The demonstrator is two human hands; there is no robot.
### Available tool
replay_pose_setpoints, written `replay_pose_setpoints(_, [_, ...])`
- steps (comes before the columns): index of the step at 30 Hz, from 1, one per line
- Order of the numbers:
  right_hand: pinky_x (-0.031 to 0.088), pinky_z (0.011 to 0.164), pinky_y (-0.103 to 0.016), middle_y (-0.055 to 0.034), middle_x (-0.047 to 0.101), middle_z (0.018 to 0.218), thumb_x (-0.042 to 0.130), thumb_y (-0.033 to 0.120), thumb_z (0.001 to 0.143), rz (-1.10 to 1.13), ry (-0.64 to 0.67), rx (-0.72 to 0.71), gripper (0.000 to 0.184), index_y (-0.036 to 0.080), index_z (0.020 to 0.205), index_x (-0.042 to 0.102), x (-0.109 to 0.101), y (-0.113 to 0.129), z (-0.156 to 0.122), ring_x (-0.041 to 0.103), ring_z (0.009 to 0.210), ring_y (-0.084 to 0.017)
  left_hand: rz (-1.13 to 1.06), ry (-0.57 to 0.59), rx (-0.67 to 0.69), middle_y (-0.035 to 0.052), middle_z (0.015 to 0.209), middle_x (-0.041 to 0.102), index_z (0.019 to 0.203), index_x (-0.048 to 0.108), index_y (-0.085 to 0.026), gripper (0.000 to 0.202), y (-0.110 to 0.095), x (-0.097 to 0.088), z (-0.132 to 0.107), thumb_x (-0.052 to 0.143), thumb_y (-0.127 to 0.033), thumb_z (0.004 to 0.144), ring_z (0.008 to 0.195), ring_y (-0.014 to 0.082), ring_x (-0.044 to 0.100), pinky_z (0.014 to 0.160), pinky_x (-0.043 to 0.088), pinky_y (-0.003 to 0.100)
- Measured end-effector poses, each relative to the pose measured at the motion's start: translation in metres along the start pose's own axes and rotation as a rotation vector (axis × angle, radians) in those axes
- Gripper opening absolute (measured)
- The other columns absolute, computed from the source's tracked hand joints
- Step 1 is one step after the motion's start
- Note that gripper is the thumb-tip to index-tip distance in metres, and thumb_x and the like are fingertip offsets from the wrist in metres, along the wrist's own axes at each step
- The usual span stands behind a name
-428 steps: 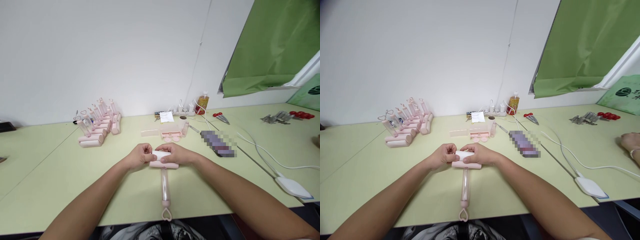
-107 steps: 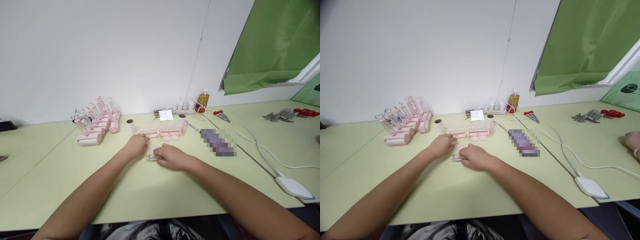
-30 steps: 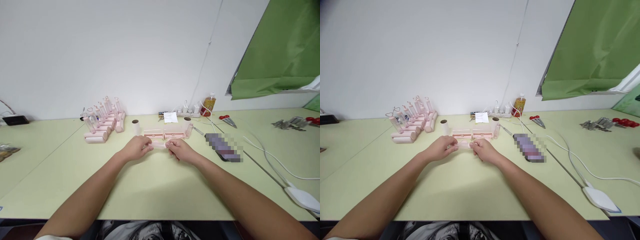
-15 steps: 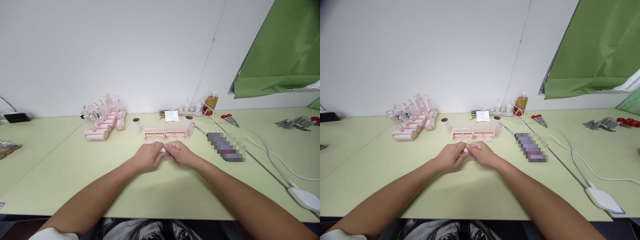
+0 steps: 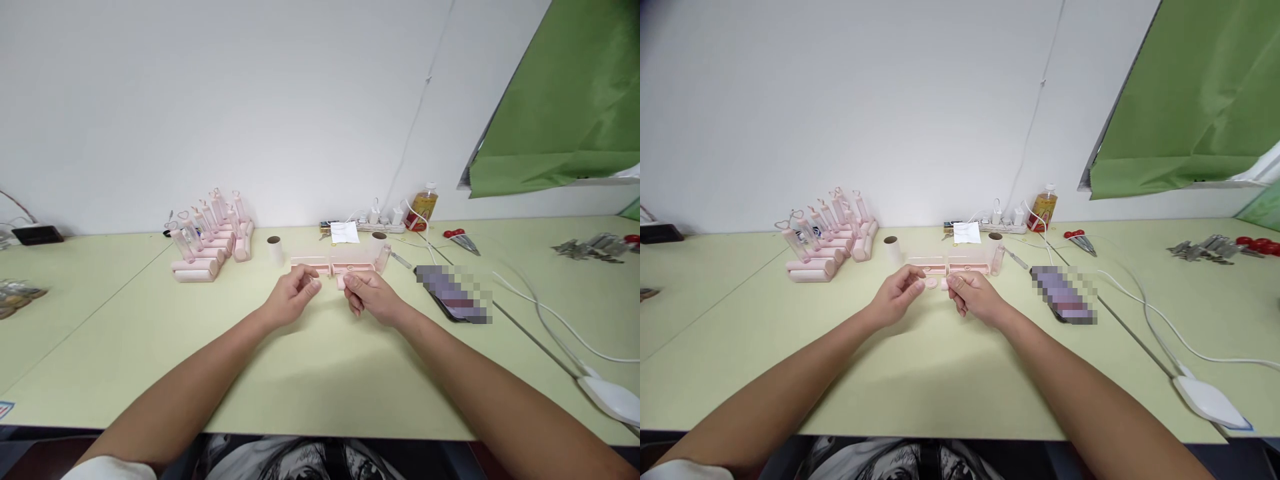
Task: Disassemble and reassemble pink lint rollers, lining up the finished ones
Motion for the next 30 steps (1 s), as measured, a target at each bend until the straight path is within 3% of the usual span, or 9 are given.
replay_pose_setpoints(4, [0.031, 0.042, -0.022, 0.0061, 0.043, 0.044, 0.051, 0.058, 0.085, -0.242, -0.004, 0.023, 0.047, 0.019, 0.059, 0.048, 0.002, -0.008, 0.002, 0.04, 0.038, -0.008, -0.243, -0.096, -0.093, -0.006, 0.064, 0.047, 0.095, 0.046, -0.02, 0.011, 0.011, -0.017, 0.007, 0.045, -0.029, 0.088, 0.055, 0.0093, 0.046, 0.055, 0.04, 0.024])
replay_pose_setpoints(8, [0.028, 0.042, -0.021, 0.0066, 0.041, 0.046, 0.052, 0.055, 0.086, -0.326, 0.013, 0.035, 0.047, 0.018, 0.058, 0.045, 0.007, -0.016, 0.003, 0.037, 0.041, -0.007, -0.262, -0.157, -0.072, 0.0007, 0.083, 0.06, 0.096, 0.048, -0.018, 0.02, 0.015, -0.024, 0.012, 0.05, -0.037, 0.089, 0.067, 0.0113, 0.059, 0.064, 0.046, 0.027])
replay_pose_setpoints(11, [0.037, 0.043, -0.021, 0.0038, 0.049, 0.055, 0.052, 0.06, 0.085, -0.162, 0.139, 0.095, 0.047, 0.017, 0.066, 0.053, 0.017, -0.022, 0.0, 0.045, 0.045, -0.008, -0.274, -0.18, -0.052, 0.005, 0.096, 0.064, 0.1, 0.044, -0.019, 0.029, 0.016, -0.021, 0.012, 0.049, -0.046, 0.09, 0.07, 0.0124, 0.062, 0.065, 0.047, 0.028])
replay_pose_setpoints(14, [0.047, 0.049, -0.023, -0.0088, 0.066, 0.095, 0.055, 0.063, 0.081, 0.026, 0.303, 0.129, 0.051, 0.013, 0.078, 0.064, 0.033, -0.023, -0.004, 0.055, 0.057, -0.009, -0.226, -0.241, -0.043, 0.0056, 0.096, 0.067, 0.103, 0.041, -0.02, 0.031, 0.013, -0.019, 0.01, 0.047, -0.048, 0.091, 0.068, 0.0115, 0.058, 0.064, 0.046, 0.027])
replay_pose_setpoints(17, [0.052, 0.056, -0.024, -0.0152, 0.053, 0.133, 0.058, 0.061, 0.081, 0.16, 0.391, 0.142, 0.05, 0.012, 0.084, 0.07, 0.046, -0.023, -0.009, 0.06, 0.069, -0.01, -0.191, -0.249, -0.039, 0.0064, 0.096, 0.067, 0.109, 0.042, -0.021, 0.032, 0.006, -0.013, 0.007, 0.046, -0.048, 0.092, 0.072, 0.0124, 0.057, 0.064, 0.047, 0.026])
replay_pose_setpoints(21, [0.055, 0.067, -0.03, -0.0177, 0.06, 0.123, 0.064, 0.055, 0.08, 0.374, 0.452, 0.186, 0.045, 0.012, 0.094, 0.072, 0.055, -0.025, -0.012, 0.063, 0.095, -0.021, -0.316, -0.266, -0.031, 0.0072, 0.099, 0.067, 0.108, 0.041, -0.021, 0.036, -0.003, -0.007, 0.007, 0.049, -0.05, 0.09, 0.064, 0.0104, 0.054, 0.054, 0.046, 0.024])
replay_pose_setpoints(23, [0.055, 0.071, -0.033, -0.0164, 0.065, 0.111, 0.065, 0.053, 0.081, 0.44, 0.418, 0.181, 0.044, 0.012, 0.095, 0.072, 0.053, -0.025, -0.011, 0.065, 0.093, -0.021, -0.361, -0.266, -0.041, 0.0069, 0.1, 0.066, 0.107, 0.044, -0.02, 0.038, -0.004, -0.009, 0.008, 0.055, -0.05, 0.086, 0.064, 0.0104, 0.055, 0.054, 0.049, 0.025])
replay_pose_setpoints(26, [0.055, 0.07, -0.032, -0.0109, 0.068, 0.093, 0.066, 0.052, 0.08, 0.505, 0.231, 0.126, 0.04, 0.012, 0.085, 0.071, 0.038, -0.025, -0.003, 0.065, 0.078, -0.017, -0.333, -0.211, -0.11, 0.0071, 0.097, 0.065, 0.102, 0.052, -0.017, 0.04, 0.002, -0.016, 0.011, 0.065, -0.047, 0.079, 0.066, 0.0113, 0.057, 0.057, 0.052, 0.027])
replay_pose_setpoints(30, [0.053, 0.064, -0.03, -0.0062, 0.065, 0.081, 0.07, 0.053, 0.076, 0.534, -0.005, 0.041, 0.039, 0.015, 0.072, 0.066, 0.016, -0.022, 0.006, 0.06, 0.072, -0.015, -0.196, 0.153, -0.249, 0.0043, 0.084, 0.063, 0.105, 0.058, -0.017, 0.041, 0.014, -0.008, 0.006, 0.067, -0.044, 0.076, 0.067, 0.0145, 0.059, 0.052, 0.049, 0.025])
Point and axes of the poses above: each hand's wrist, its own z-axis towards the middle knuckle, its own x-axis out of the palm, y = z × x, the point moved 5 cm from there along z, towards the middle knuckle
